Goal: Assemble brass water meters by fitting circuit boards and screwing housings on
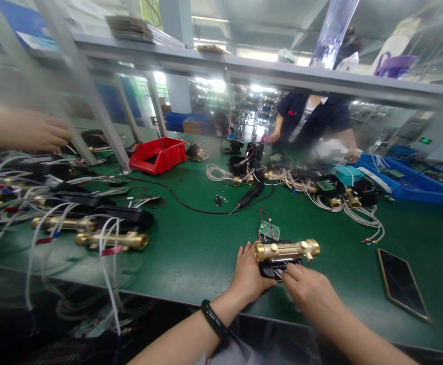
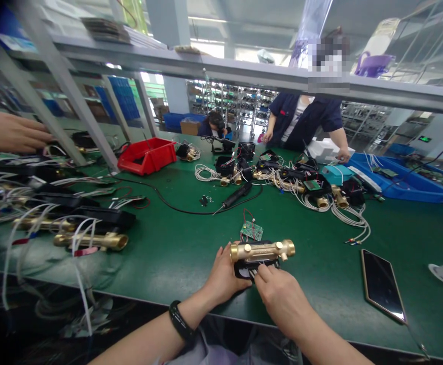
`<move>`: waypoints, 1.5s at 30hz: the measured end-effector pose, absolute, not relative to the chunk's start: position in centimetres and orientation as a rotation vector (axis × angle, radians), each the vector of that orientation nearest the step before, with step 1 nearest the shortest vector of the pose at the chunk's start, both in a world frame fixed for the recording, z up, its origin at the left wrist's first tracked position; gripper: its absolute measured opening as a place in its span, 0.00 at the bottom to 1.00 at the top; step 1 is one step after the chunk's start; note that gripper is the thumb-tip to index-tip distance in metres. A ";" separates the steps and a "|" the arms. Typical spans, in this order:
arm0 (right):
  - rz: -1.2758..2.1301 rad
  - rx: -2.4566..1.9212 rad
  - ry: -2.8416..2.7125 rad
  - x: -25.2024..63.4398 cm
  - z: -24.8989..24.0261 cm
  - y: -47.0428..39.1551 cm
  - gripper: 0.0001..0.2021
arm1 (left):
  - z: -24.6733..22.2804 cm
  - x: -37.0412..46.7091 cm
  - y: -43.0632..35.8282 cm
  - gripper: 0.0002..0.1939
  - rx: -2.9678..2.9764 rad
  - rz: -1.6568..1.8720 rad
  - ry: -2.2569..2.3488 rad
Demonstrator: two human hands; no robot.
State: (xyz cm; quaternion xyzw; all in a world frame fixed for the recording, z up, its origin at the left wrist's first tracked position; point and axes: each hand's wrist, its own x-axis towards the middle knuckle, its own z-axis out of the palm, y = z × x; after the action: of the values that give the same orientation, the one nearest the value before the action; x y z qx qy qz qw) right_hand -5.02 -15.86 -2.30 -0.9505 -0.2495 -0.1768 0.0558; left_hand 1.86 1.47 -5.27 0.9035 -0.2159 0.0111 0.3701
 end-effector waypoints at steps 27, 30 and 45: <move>-0.968 -2.793 -0.104 -6.3 -4.3 -13.0 0.11 | -4.9 1.8 1.4 0.43 2.374 0.020 -0.588; -0.961 -2.757 -0.228 -6.3 -4.7 -13.3 0.13 | -5.0 1.7 1.4 0.44 2.384 0.022 -0.601; -0.863 -2.835 -0.493 -6.5 -4.4 -14.2 0.12 | -5.1 1.8 1.4 0.47 2.381 0.002 -0.574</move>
State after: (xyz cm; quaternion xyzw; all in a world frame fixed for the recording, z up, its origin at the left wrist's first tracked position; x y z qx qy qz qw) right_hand -6.52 -14.22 -4.35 -0.9414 -0.1639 -0.2866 0.0685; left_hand 1.76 1.41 -5.11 0.9144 -0.2203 0.0009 0.3395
